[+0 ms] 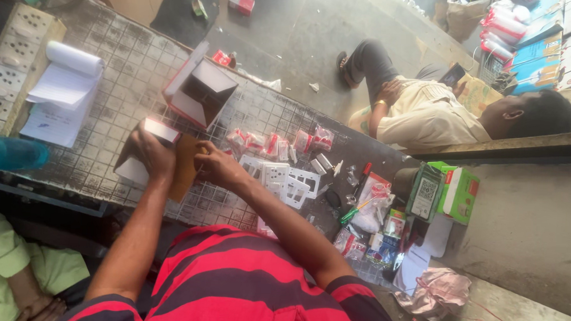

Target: The person assembles a white plastic electrical socket panel by inserting multiple small socket modules into the panel's slots. They handle the modules one at a time, aligning and pressing them into place, then inspect the assembled panel.

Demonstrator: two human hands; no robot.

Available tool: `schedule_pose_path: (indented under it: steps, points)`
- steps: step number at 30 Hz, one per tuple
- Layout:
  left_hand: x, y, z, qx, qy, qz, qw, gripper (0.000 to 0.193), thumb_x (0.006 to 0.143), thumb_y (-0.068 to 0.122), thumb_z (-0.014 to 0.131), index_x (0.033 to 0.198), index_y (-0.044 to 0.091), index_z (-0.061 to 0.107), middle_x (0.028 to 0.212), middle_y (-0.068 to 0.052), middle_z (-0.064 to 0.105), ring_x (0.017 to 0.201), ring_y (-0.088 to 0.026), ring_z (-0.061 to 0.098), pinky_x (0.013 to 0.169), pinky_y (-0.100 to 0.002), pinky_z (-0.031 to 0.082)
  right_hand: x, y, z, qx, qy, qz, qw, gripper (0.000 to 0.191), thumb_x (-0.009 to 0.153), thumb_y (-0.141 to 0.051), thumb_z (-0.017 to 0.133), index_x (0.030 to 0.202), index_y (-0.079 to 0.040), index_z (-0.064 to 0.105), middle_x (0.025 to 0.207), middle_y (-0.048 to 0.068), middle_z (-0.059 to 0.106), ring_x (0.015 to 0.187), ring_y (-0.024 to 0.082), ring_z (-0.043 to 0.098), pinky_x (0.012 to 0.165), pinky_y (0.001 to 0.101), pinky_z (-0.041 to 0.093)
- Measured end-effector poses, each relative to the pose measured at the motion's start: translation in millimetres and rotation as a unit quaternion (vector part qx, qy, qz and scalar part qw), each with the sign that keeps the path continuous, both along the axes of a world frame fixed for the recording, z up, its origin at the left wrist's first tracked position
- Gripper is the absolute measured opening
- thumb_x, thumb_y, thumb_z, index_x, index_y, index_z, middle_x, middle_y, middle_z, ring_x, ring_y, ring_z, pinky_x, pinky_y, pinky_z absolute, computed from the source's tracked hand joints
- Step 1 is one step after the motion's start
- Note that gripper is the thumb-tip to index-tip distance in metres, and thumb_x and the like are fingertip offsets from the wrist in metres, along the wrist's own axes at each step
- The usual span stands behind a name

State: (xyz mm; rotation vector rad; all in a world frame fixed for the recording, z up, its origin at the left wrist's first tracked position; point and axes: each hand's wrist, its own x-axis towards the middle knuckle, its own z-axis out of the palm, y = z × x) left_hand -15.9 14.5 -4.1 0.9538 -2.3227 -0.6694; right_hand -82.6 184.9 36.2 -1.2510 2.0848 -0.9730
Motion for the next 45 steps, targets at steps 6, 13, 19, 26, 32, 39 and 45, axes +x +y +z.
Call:
schedule_pose_path:
  steps: [6,13,19,26,32,39,45]
  points:
    - [-15.8,-3.4,-13.0,0.209,-0.061,0.144,0.965,0.093,0.065,0.044,0.099,0.122,-0.014,0.054,0.121,-0.038,0.051,0.114,-0.051,0.052,0.095,-0.057,0.045,-0.5,1.2,1.8,0.028,-0.008,-0.009,1.000,0.028,0.075,-0.020,0.088,0.087,-0.009,0.065,0.149,0.018,0.048,0.102,0.032,0.073,0.084,0.0386,0.062]
    - [-17.5,-2.0,-9.2,0.271,0.061,0.134,0.951,0.065,0.072,0.022,0.089,0.119,-0.013,0.061,0.115,-0.031,0.065,0.103,-0.041,0.067,0.087,-0.050,0.057,-1.9,4.0,-1.7,0.044,-0.039,-0.006,0.998,0.027,0.074,-0.019,0.087,0.085,-0.007,0.065,0.152,0.018,0.047,0.098,0.027,0.076,0.083,0.0372,0.062]
    - [-37.6,-2.8,13.2,0.495,0.183,0.241,0.814,0.037,0.081,0.006,0.079,0.110,-0.013,0.065,0.107,-0.019,0.073,0.087,-0.022,0.078,0.070,-0.031,0.065,-2.4,3.8,-0.7,0.048,0.013,0.009,0.999,0.031,0.072,-0.021,0.091,0.085,-0.006,0.066,0.150,0.018,0.049,0.101,0.033,0.072,0.084,0.0416,0.060]
    - [-35.5,-4.5,2.0,0.401,0.078,0.222,0.885,0.038,0.078,0.017,0.085,0.100,-0.011,0.072,0.097,-0.018,0.076,0.086,-0.025,0.077,0.071,-0.034,0.063,-1.5,2.8,0.6,0.057,0.007,-0.006,0.998,0.032,0.071,-0.024,0.089,0.084,-0.007,0.066,0.153,0.018,0.046,0.103,0.033,0.072,0.083,0.0410,0.060]
    - [-33.7,-0.2,6.6,0.128,0.020,0.203,0.971,0.047,0.076,0.042,0.086,0.086,-0.004,0.077,0.083,-0.023,0.075,0.083,-0.041,0.071,0.071,-0.051,0.058,-0.9,-0.1,6.0,0.061,0.016,-0.009,0.998,0.030,0.072,-0.025,0.089,0.089,-0.009,0.070,0.154,0.018,0.045,0.111,0.036,0.069,0.087,0.0413,0.060]
    - [-36.7,-0.1,28.2,0.178,-0.077,0.116,0.974,0.043,0.093,0.040,0.068,0.092,-0.003,0.074,0.085,-0.024,0.072,0.079,-0.041,0.070,0.075,-0.051,0.055,-0.3,-0.6,19.2,0.073,0.010,-0.009,0.997,0.034,0.074,-0.024,0.088,0.099,-0.007,0.072,0.155,0.017,0.045,0.105,0.031,0.073,0.090,0.0388,0.060]
    - [-40.8,-9.9,26.1,0.183,0.013,0.044,0.982,0.038,0.090,0.034,0.067,0.091,-0.004,0.072,0.084,-0.023,0.073,0.079,-0.040,0.071,0.075,-0.049,0.055,-0.7,-2.3,21.9,0.052,-0.006,-0.021,0.998,0.035,0.074,-0.022,0.088,0.099,-0.005,0.070,0.156,0.017,0.045,0.103,0.030,0.075,0.089,0.0370,0.062]
